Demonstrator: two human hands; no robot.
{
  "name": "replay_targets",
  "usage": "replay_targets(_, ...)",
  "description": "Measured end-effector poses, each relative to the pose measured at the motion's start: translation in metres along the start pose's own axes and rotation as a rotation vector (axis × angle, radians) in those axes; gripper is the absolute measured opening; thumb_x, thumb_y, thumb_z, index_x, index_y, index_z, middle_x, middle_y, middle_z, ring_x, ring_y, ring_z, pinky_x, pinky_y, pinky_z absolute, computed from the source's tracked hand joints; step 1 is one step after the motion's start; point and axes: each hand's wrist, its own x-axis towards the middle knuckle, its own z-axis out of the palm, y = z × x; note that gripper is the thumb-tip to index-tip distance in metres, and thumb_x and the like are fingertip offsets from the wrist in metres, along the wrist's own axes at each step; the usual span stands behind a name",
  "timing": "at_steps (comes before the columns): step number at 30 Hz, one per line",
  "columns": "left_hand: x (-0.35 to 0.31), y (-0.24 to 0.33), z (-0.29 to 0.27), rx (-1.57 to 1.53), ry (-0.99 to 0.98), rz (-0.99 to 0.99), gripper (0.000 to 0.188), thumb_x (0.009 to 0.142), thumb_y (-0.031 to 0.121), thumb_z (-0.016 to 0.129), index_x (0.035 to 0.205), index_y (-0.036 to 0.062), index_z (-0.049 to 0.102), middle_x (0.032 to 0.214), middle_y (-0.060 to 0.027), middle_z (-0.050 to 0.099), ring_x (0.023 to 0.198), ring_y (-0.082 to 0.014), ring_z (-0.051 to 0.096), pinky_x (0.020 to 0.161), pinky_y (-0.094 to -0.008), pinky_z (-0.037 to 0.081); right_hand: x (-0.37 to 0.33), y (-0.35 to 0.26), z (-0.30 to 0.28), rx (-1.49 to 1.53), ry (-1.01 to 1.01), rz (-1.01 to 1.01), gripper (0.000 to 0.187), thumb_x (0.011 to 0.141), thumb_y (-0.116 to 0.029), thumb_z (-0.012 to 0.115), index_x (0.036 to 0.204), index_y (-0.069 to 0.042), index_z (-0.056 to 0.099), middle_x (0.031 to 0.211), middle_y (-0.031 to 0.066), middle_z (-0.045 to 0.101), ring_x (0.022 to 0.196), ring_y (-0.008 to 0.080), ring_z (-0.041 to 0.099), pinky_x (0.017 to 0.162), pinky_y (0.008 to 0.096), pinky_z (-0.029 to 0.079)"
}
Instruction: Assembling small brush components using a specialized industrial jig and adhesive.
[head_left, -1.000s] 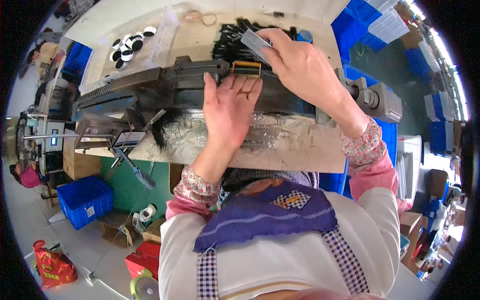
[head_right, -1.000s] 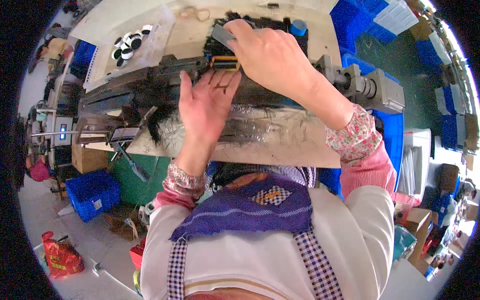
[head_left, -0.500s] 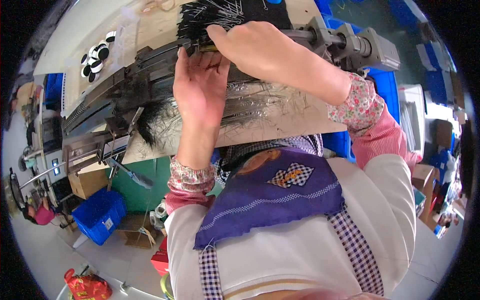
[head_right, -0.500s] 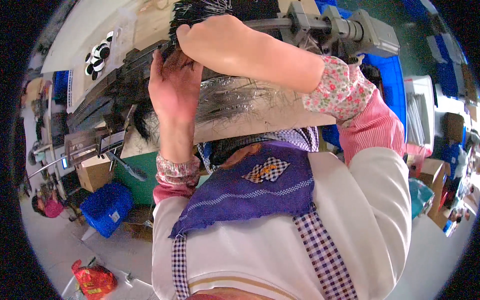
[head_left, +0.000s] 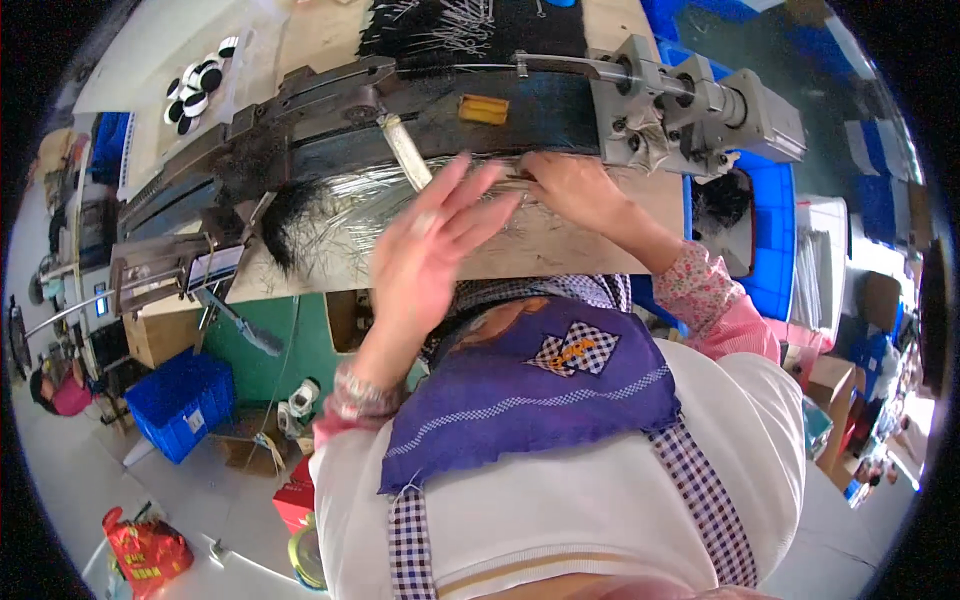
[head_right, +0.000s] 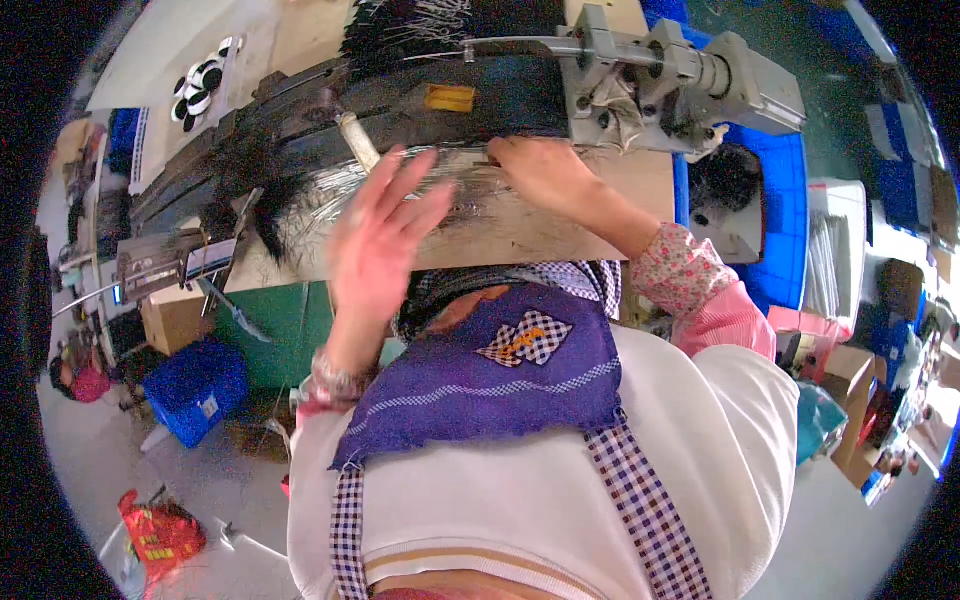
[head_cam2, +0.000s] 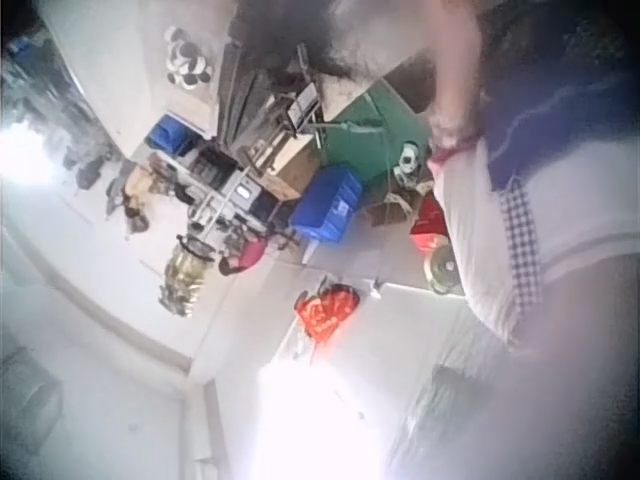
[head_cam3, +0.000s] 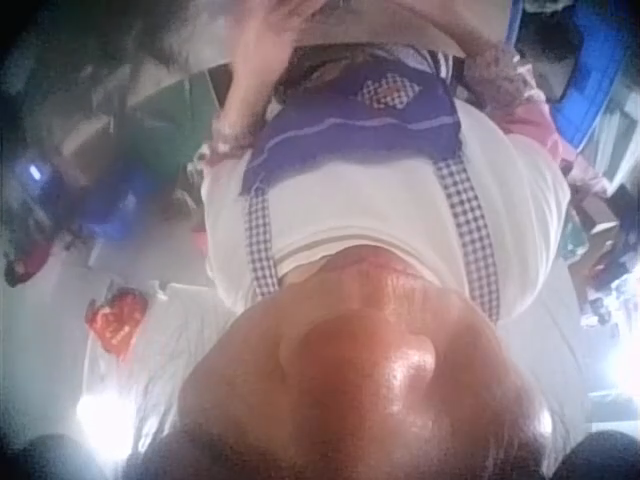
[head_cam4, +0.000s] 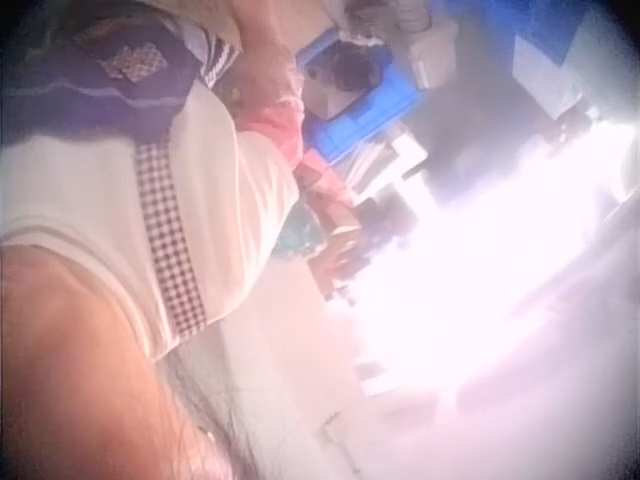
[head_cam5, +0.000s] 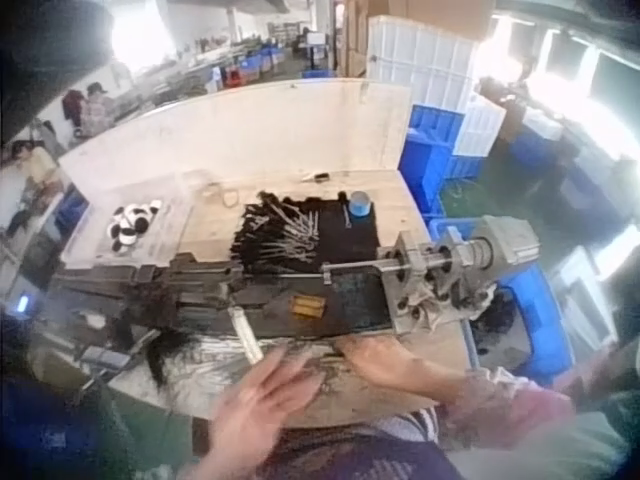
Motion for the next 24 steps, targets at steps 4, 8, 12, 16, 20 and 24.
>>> replay_targets(4,-0.074,0.057,-0.099,2.592,0.808,0.697,0.073,0.083,0.023,0.063,0.145,0.0053,0.030,0.149,-0.0256,0.022,0.136,-0.0453,0.025,0.107,-0.0579,0.026,-0.015,0.006,-0.005,0.023,0.050,-0.011,0.022,0.087,-0.020,0.057,0.102,-0.005,0.055,0.096,0.0148,0.063,0.083,0.0342,0.063,0.070,0.0449,0.051)
replay_targets(8,-0.216,0.125,-0.221,1.987,1.531,0.155,0.083,0.082,0.027,0.065,0.145,-0.0020,0.020,0.130,-0.0322,0.047,0.121,-0.0386,0.049,0.097,-0.0404,0.042,-0.032,0.006,-0.014,0.048,-0.084,0.035,0.025,0.089,-0.026,0.057,0.105,-0.008,0.054,0.097,0.0129,0.061,0.083,0.0348,0.063,0.067,0.0463,0.052)
replay_targets(12,-0.220,0.123,-0.218,1.745,1.558,0.098,0.078,0.084,0.025,0.064,0.144,-0.0022,0.024,0.103,-0.0275,0.064,0.075,-0.0301,0.069,0.068,-0.0361,0.051,-0.037,0.016,-0.002,0.091,-0.032,-0.054,0.026,0.089,-0.030,0.056,0.103,-0.007,0.055,0.092,0.0121,0.060,0.082,0.0353,0.062,0.067,0.0460,0.051)
replay_targets(16,-0.153,0.071,-0.190,1.887,1.571,0.247,0.074,0.087,0.027,0.064,0.143,-0.0021,0.027,0.121,-0.0274,0.056,0.103,-0.0322,0.063,0.087,-0.0382,0.049,-0.043,0.007,-0.021,0.249,-0.029,-0.016,0.025,0.088,-0.029,0.058,0.096,-0.005,0.057,0.089,0.0143,0.058,0.081,0.0359,0.061,0.068,0.0439,0.050)
replay_targets(20,-0.063,0.052,-0.092,2.131,1.077,0.847,0.058,0.089,0.025,0.061,0.137,-0.0017,0.040,0.135,-0.0241,0.047,0.124,-0.0354,0.048,0.105,-0.0420,0.034,-0.048,-0.003,-0.055,0.256,0.103,0.065,0.020,0.082,-0.019,0.064,0.091,-0.001,0.057,0.085,0.0154,0.056,0.081,0.0367,0.058,0.067,0.0417,0.048)
replay_targets(24,0.000,0.046,0.027,1.651,-0.045,0.706,0.059,0.084,0.021,0.065,0.134,-0.0019,0.042,0.131,-0.0199,0.052,0.127,-0.0363,0.044,0.109,-0.0417,0.029,-0.038,-0.025,-0.105,-0.095,0.244,-0.085,0.020,0.073,-0.005,0.058,0.092,-0.002,0.054,0.090,0.0132,0.055,0.079,0.0357,0.058,0.064,0.0433,0.048)
